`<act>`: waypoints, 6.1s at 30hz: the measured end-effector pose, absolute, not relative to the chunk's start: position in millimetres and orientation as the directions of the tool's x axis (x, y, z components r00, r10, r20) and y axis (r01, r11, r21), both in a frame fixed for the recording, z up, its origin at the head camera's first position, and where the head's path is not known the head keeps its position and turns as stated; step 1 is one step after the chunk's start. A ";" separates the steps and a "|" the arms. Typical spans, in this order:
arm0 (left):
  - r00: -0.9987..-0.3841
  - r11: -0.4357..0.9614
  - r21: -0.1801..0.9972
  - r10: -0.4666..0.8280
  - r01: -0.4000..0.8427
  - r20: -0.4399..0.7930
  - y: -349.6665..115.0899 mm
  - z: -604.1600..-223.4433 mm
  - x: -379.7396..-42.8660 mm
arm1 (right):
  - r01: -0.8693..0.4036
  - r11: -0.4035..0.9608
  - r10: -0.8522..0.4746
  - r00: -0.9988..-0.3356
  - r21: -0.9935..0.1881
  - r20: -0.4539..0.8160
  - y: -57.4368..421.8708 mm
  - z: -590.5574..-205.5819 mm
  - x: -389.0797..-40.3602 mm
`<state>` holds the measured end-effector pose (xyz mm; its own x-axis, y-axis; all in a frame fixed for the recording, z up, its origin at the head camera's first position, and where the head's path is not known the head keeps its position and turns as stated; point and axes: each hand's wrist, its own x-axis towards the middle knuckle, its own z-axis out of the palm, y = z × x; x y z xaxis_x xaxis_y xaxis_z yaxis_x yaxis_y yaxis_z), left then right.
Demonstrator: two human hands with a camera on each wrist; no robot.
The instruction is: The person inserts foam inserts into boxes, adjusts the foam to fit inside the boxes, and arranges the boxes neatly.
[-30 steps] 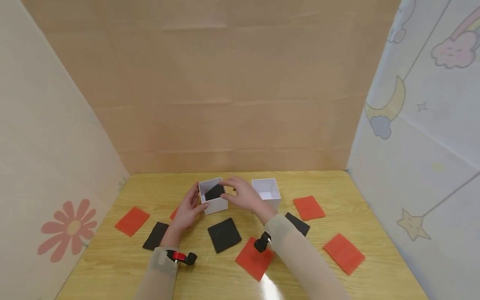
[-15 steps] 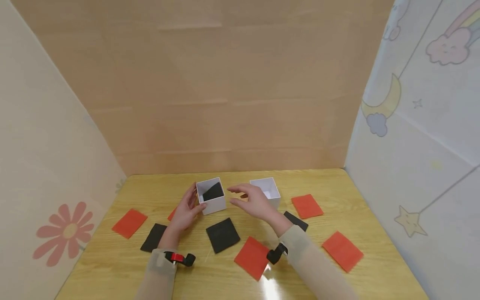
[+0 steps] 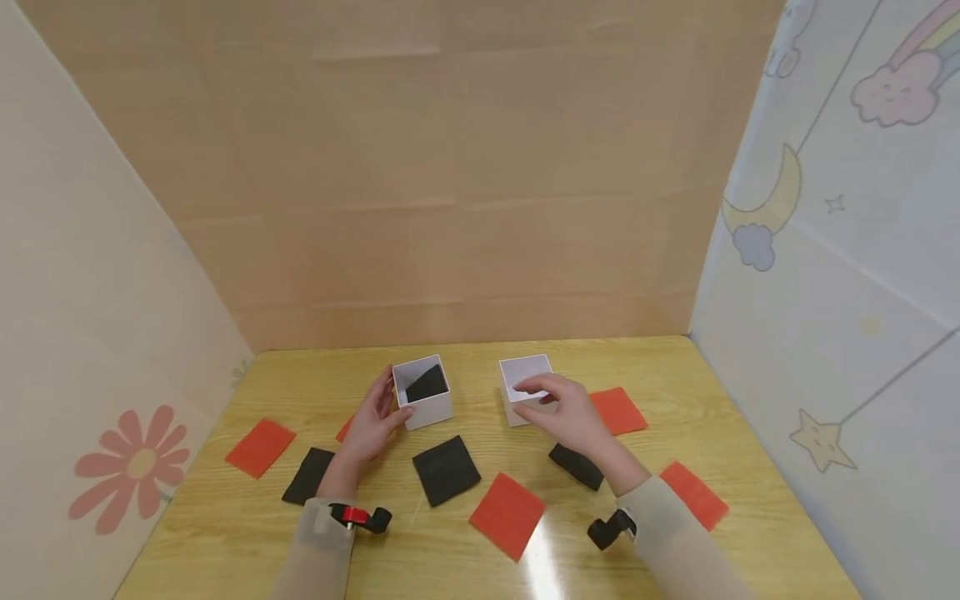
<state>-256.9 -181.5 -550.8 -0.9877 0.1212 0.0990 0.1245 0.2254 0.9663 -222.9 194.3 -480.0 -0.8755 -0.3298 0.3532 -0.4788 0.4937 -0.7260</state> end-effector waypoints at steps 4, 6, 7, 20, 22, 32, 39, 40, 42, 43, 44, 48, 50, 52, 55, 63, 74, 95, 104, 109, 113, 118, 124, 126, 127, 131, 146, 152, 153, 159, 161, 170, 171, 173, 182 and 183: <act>-0.988 0.225 0.966 0.122 0.124 0.098 -181.4 -550.8 -257.1 | -0.455 0.549 -0.285 -0.890 -0.700 0.355 219.2 -487.2 -214.9; -0.988 0.222 0.967 0.124 0.122 0.097 -181.0 -550.6 -256.9 | -0.433 0.580 -0.262 -0.901 -0.690 0.346 231.3 -491.1 -211.7; -0.988 0.221 0.968 0.126 0.121 0.095 -181.0 -550.7 -256.8 | -0.425 0.593 -0.255 -0.905 -0.684 0.342 237.1 -492.7 -209.9; -0.988 0.192 0.975 0.124 0.111 0.089 -181.4 -551.8 -257.7 | -0.303 0.811 -0.276 -0.952 -0.500 0.131 273.0 -508.0 -194.3; -0.988 0.196 0.974 0.126 0.110 0.086 -181.1 -550.8 -257.4 | -0.284 0.843 -0.271 -0.958 -0.456 0.096 271.4 -508.4 -190.9; -0.987 0.205 0.971 0.124 0.126 0.102 -180.7 -549.5 -255.2 | -0.271 0.935 -0.275 -0.961 -0.230 0.015 259.6 -515.2 -178.4; -0.990 0.208 0.973 0.119 0.099 0.076 -180.8 -550.8 -255.8 | -0.231 0.954 -0.243 -0.969 -0.190 -0.044 254.8 -512.3 -175.5; -0.990 0.207 0.973 0.118 0.098 0.075 -180.8 -550.7 -255.8 | -0.225 0.955 -0.239 -0.969 -0.192 -0.056 253.6 -510.7 -175.7; -0.990 0.204 0.974 0.117 0.098 0.075 -180.7 -549.8 -255.2 | -0.219 0.956 -0.237 -0.968 -0.196 -0.078 250.8 -507.7 -177.3; -0.990 0.202 0.974 0.116 0.099 0.077 -180.6 -549.5 -255.2 | -0.211 0.958 -0.232 -0.969 -0.196 -0.090 249.2 -505.8 -178.1; -0.990 0.202 0.974 0.115 0.101 0.079 -180.5 -549.3 -255.3 | -0.207 0.959 -0.230 -0.968 -0.195 -0.100 247.6 -504.5 -179.1; -0.989 0.201 0.974 0.118 0.108 0.086 -180.0 -549.6 -254.9 | -0.192 0.964 -0.221 -0.964 -0.184 -0.151 241.2 -499.0 -182.2; -0.989 0.200 0.974 0.119 0.109 0.087 -179.7 -550.0 -254.6 | -0.180 0.967 -0.212 -0.961 -0.179 -0.177 238.5 -496.6 -183.8; -0.989 0.200 0.974 0.118 0.108 0.085 -179.4 -550.3 -254.4 | -0.169 0.969 -0.204 -0.959 -0.180 -0.197 236.1 -494.0 -185.1; -0.989 0.207 0.972 0.117 0.111 0.088 -179.4 -551.2 -255.2 | -0.150 0.971 -0.189 -0.958 -0.187 -0.217 232.9 -490.6 -186.8; -0.988 0.194 0.974 0.120 0.115 0.092 -180.1 -548.3 -255.4 | -0.134 0.972 -0.177 -0.959 -0.195 -0.221 230.0 -491.0 -187.9; -0.988 0.214 0.971 0.128 0.109 0.083 -183.5 -550.0 -254.9 | -0.113 0.974 -0.159 -0.959 -0.195 -0.235 225.8 -492.1 -189.0; -0.987 0.219 0.967 0.126 0.130 0.104 -183.1 -549.7 -255.8 | -0.092 0.965 -0.149 -0.964 -0.247 -0.221 226.1 -492.4 -188.4; -0.986 0.211 0.969 0.131 0.132 0.106 -182.3 -550.4 -256.7 | -0.116 0.939 -0.184 -0.965 -0.324 -0.186 233.4 -498.3 -187.9; -0.987 0.204 0.970 0.123 0.132 0.108 -183.3 -552.0 -255.5 | -0.144 0.928 -0.216 -0.960 -0.343 -0.181 235.4 -497.6 -191.5; -0.980 0.193 0.967 0.138 0.166 0.141 -182.5 -553.2 -256.6 | -0.143 0.927 -0.218 -0.958 -0.347 -0.185 236.8 -493.9 -192.5; -0.976 0.159 0.970 0.148 0.186 0.163 -181.3 -553.3 -257.6 | -0.126 0.916 -0.213 -0.957 -0.380 -0.196 237.5 -492.1 -191.2; -0.977 0.159 0.970 0.143 0.182 0.160 -181.7 -554.1 -257.5 | -0.134 0.899 -0.226 -0.957 -0.416 -0.180 238.0 -486.4 -186.8; -0.978 0.169 0.970 0.142 0.177 0.154 -181.3 -554.1 -257.1 | -0.146 0.893 -0.238 -0.956 -0.426 -0.171 237.8 -481.6 -183.7; -0.979 0.173 0.970 0.140 0.173 0.150 -180.9 -554.2 -257.0 | -0.152 0.890 -0.245 -0.955 -0.431 -0.167 237.5 -479.0 -182.0; -0.980 0.188 0.968 0.144 0.167 0.141 -180.2 -555.0 -257.6 | -0.167 0.878 -0.262 -0.952 -0.448 -0.160 235.3 -471.4 -176.1; -0.984 0.200 0.970 0.134 0.139 0.113 -182.3 -554.0 -257.3 | -0.336 0.735 -0.432 -0.901 -0.588 -0.025 218.3 -453.3 -177.5; -0.983 0.183 0.972 0.140 0.145 0.121 -183.0 -554.0 -256.6 | -0.423 0.604 -0.546 -0.837 -0.676 0.035 210.3 -460.6 -184.9; -0.983 0.179 0.973 0.141 0.146 0.121 -183.0 -553.8 -256.5 | -0.429 0.592 -0.555 -0.831 -0.682 0.041 207.9 -461.7 -185.4; -0.984 0.172 0.975 0.132 0.141 0.119 -183.0 -554.7 -257.0 | -0.481 0.522 -0.607 -0.790 -0.704 0.090 183.4 -467.7 -191.9; -0.985 0.177 0.974 0.127 0.141 0.120 -182.7 -554.4 -257.0 | -0.503 0.490 -0.630 -0.769 -0.713 0.109 171.8 -469.5 -194.7; -0.985 0.186 0.973 0.128 0.135 0.112 -181.8 -551.1 -256.5 | -0.523 0.404 -0.683 -0.718 -0.751 0.133 118.7 -462.0 -204.1; -0.986 0.186 0.973 0.126 0.134 0.112 -182.0 -551.5 -256.8 | -0.529 0.400 -0.689 -0.712 -0.749 0.134 112.6 -460.4 -206.1; -0.984 0.177 0.973 0.126 0.147 0.126 -182.0 -552.1 -257.5 | -0.552 0.398 -0.703 -0.697 -0.733 0.144 100.9 -457.6 -211.7; -0.974 0.155 0.970 0.156 0.186 0.162 -183.5 -555.2 -260.5 | -0.657 0.457 -0.687 -0.689 -0.600 0.231 63.0 -438.8 -239.4; -0.975 0.155 0.971 0.156 0.184 0.160 -183.6 -555.5 -260.8 | -0.664 0.474 -0.683 -0.692 -0.578 0.235 60.6 -437.4 -242.6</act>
<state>-260.8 -183.6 -555.5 -0.9747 0.1565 0.1596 0.1838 0.1551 0.9707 -242.6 60.6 -437.4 -0.6917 -0.6830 0.2346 -0.6642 0.4741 -0.5780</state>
